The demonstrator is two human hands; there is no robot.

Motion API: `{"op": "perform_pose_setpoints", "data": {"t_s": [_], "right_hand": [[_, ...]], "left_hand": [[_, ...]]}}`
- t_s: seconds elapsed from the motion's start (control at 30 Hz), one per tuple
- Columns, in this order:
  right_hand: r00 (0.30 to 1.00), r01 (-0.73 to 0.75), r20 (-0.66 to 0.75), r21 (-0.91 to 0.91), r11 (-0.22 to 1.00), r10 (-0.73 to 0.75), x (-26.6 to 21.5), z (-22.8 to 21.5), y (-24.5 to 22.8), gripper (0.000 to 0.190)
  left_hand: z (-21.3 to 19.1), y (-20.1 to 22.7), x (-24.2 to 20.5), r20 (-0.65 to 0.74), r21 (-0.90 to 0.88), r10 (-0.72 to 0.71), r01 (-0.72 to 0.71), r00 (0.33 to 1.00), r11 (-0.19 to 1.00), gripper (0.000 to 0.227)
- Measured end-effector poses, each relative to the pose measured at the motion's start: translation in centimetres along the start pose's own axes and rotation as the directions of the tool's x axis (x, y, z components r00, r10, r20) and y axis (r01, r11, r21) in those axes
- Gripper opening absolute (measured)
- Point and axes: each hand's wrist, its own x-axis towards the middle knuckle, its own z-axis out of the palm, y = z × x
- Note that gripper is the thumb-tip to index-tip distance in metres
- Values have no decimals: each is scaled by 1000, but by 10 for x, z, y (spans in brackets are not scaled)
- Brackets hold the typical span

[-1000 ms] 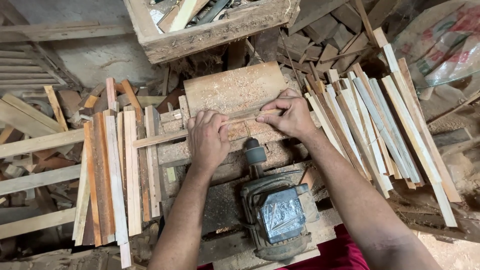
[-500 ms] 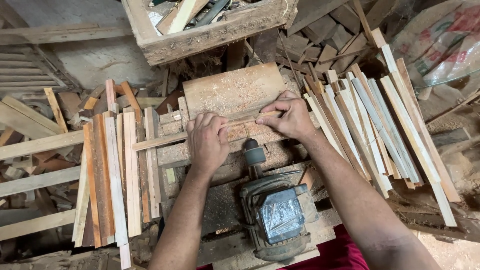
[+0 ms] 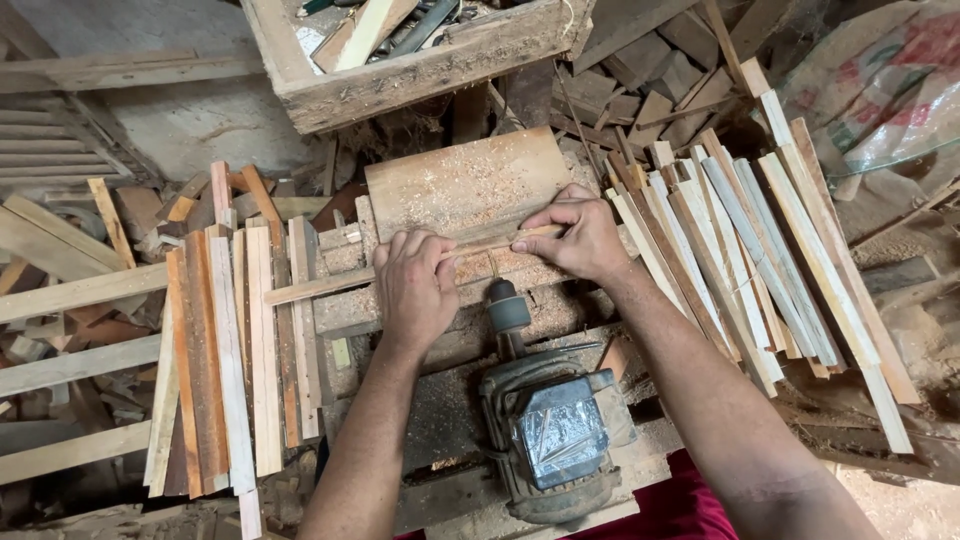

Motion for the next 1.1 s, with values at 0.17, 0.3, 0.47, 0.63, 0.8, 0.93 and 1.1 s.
{"op": "perform_pose_setpoints", "data": {"t_s": [0.17,0.3,0.47,0.63,0.8,0.93,1.1], "right_hand": [[1000,9,3,-4,1000,-9,0,-2,-3,27],[1000,23,-1,-3,1000,-23,3,-2,-5,28],[1000,-6,14,12,1000,6,-1,-1,3,27],[995,-83,-56,-46,996,80,5,3,-14,32],[997,-75,-30,-74,994,73,9,1,-8,31],[998,-58,12,-48,997,58,14,5,-11,30],[999,-51,14,-6,999,51,12,2,-5,29]], "left_hand": [[-1,3,-1,16,-2,-12,12,1000,1000,13],[-3,5,0,16,4,-13,13,1000,1000,12],[7,-3,-8,4,7,3,-3,1000,1000,15],[0,-5,0,10,34,-30,30,999,999,16],[-17,-5,9,26,44,-17,16,1000,999,23],[-5,2,14,47,47,13,-15,999,999,27],[3,8,12,44,106,-51,46,998,993,18]]}}
